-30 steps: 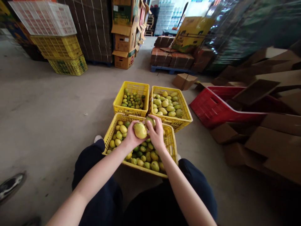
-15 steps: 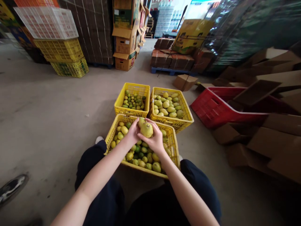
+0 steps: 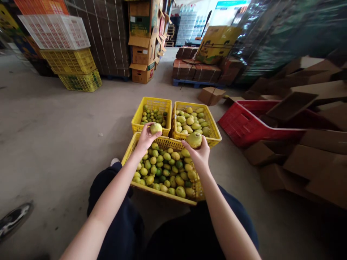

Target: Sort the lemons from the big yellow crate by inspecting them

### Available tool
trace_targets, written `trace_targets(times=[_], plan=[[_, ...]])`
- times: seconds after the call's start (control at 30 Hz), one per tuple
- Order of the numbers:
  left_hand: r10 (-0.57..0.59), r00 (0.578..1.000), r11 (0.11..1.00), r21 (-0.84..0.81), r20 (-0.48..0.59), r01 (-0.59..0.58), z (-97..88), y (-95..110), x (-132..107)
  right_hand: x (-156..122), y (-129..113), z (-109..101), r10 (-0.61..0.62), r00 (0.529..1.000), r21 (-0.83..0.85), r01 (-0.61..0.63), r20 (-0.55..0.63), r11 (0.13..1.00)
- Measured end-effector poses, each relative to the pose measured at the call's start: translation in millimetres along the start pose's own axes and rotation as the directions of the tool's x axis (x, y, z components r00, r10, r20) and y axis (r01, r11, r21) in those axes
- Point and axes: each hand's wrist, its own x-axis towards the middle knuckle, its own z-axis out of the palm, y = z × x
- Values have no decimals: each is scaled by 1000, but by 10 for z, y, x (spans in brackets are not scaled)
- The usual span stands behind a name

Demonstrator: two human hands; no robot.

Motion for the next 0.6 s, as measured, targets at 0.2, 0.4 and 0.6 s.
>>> trace_targets(times=[0.2,0.4,0.6], plan=[[114,991,988,99,75,-121,14,-9,-22,0,-16,-7,-36,999,-13,36,-17,999],[53,998,989,139,25,-55,18,-2,-48,0,14,13,50,997,128,-56,51,990],[-371,926,909,-178,71,378,68,-18,-83,-17,6,135,403,844,568,-537,355,624]])
